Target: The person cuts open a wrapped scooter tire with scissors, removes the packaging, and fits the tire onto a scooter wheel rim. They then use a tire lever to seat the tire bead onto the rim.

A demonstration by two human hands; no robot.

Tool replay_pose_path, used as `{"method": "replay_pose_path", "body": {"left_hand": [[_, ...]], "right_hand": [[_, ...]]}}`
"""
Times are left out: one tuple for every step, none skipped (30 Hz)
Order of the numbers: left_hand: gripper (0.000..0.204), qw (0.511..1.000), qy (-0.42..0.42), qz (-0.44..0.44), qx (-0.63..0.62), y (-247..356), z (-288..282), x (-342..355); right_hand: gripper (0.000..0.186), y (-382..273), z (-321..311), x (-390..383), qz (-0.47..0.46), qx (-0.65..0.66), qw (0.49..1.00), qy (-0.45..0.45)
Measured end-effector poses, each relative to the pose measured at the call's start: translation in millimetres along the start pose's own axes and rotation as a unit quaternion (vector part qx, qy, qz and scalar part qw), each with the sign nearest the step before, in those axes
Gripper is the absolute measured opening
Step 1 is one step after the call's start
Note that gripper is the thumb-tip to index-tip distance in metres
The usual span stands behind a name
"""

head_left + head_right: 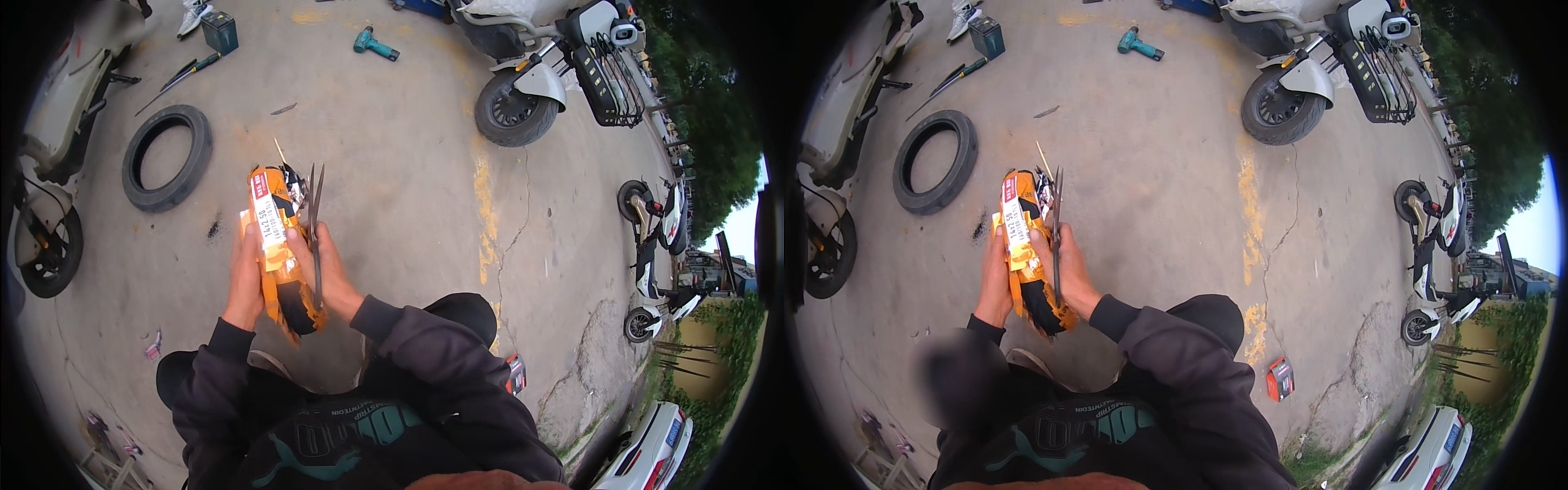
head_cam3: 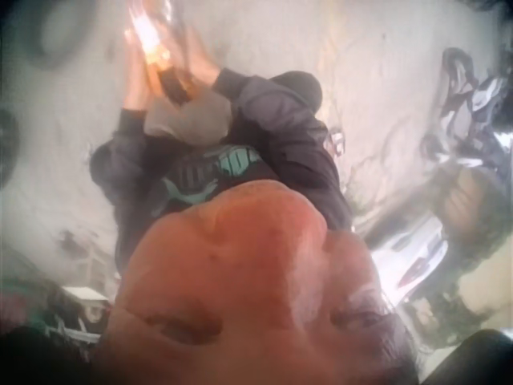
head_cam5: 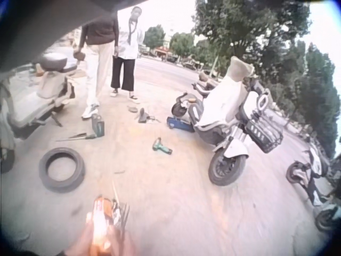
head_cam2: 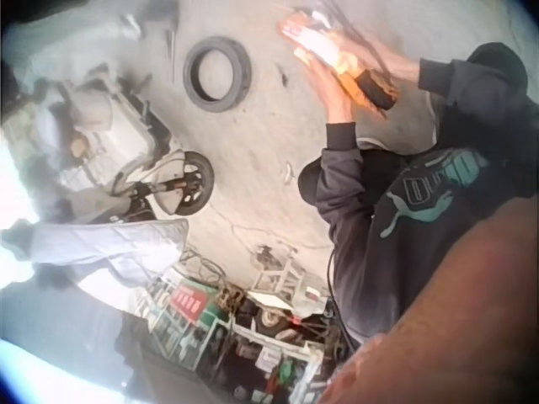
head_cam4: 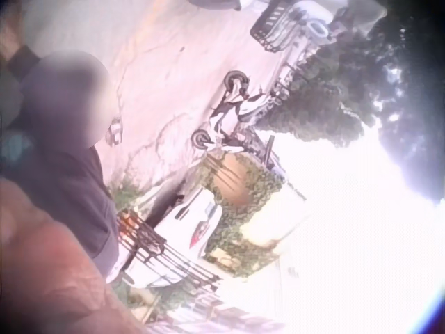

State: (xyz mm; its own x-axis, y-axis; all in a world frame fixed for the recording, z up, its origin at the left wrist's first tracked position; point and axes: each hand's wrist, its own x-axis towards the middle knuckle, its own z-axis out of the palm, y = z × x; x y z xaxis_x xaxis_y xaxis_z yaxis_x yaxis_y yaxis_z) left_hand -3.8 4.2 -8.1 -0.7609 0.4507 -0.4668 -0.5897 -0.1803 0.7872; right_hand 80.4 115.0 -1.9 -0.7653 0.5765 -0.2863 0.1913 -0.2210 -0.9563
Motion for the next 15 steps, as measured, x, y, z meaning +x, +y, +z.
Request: {"method": "replay_pose_path", "body": {"left_hand": [[0.050, 0.996, 0.054, 0.052, 0.054, 8.2, 3.2, -4.1], [0.049, 0.979, 0.060, 0.128, 0.149, 12.2, -0.5, -6.3], [0.048, 0.947, 0.065, 0.203, 0.241, 15.9, -7.0, -7.0], [0.047, 0.901, 0.069, 0.275, 0.329, 19.1, -14.3, -6.3], [0.049, 0.894, -0.004, 0.260, 0.365, 28.4, -20.8, -7.2], [0.051, 0.884, -0.012, 0.261, 0.387, 32.5, -20.2, -11.7], [0.053, 0.874, -0.021, 0.261, 0.409, 36.4, -15.8, -18.8], [0.055, 0.863, -0.029, 0.261, 0.431, 41.4, -9.2, -25.1], [0.064, 0.827, -0.004, 0.279, 0.488, 44.5, -4.8, -27.6], [0.064, 0.829, -0.005, 0.275, 0.487, 45.2, -4.6, -26.0], [0.065, 0.830, -0.003, 0.270, 0.489, 46.0, -6.4, -24.0], [0.065, 0.831, 0.002, 0.267, 0.488, 48.3, -8.5, -22.4], [0.066, 0.836, -0.001, 0.263, 0.482, 51.3, -11.6, -19.2], [0.066, 0.836, 0.006, 0.257, 0.484, 53.1, -14.6, -17.2], [0.066, 0.838, 0.010, 0.252, 0.484, 54.3, -14.5, -15.0]], "right_hand": [[0.051, 5.2, 1.7, 2.4, 0.032, 0.027, 0.999, -0.013], [0.049, 4.9, 3.1, 2.9, 0.025, 0.023, 0.999, -0.019], [0.047, 4.4, 4.3, 3.5, 0.020, 0.019, 0.999, -0.025], [0.046, 3.8, 5.2, 4.3, 0.014, 0.015, 0.999, -0.029], [0.041, 3.5, 9.4, 4.6, 0.011, 0.009, 0.999, -0.035], [0.041, 4.1, 12.6, 6.2, 0.011, 0.021, 0.999, -0.041], [0.041, 5.0, 15.4, 8.6, 0.011, 0.033, 0.998, -0.047], [0.041, 7.1, 18.4, 11.9, 0.010, 0.046, 0.998, -0.052], [0.043, 19.2, 20.2, 20.2, 0.004, 0.039, 0.998, -0.046], [0.044, 30.0, 14.9, 28.5, 0.021, 0.054, 0.998, -0.024], [0.045, 36.0, 11.0, 37.0, 0.039, 0.071, 0.997, -0.007], [0.046, 41.4, 5.8, 46.8, 0.055, 0.086, 0.995, 0.007], [0.047, 48.5, -5.6, 59.7, 0.091, 0.070, 0.992, 0.048], [0.047, 63.5, -22.6, 68.1, 0.128, 0.054, 0.986, 0.091], [0.050, 100.8, -52.8, 74.3, 0.176, -0.017, 0.977, 0.117]]}}
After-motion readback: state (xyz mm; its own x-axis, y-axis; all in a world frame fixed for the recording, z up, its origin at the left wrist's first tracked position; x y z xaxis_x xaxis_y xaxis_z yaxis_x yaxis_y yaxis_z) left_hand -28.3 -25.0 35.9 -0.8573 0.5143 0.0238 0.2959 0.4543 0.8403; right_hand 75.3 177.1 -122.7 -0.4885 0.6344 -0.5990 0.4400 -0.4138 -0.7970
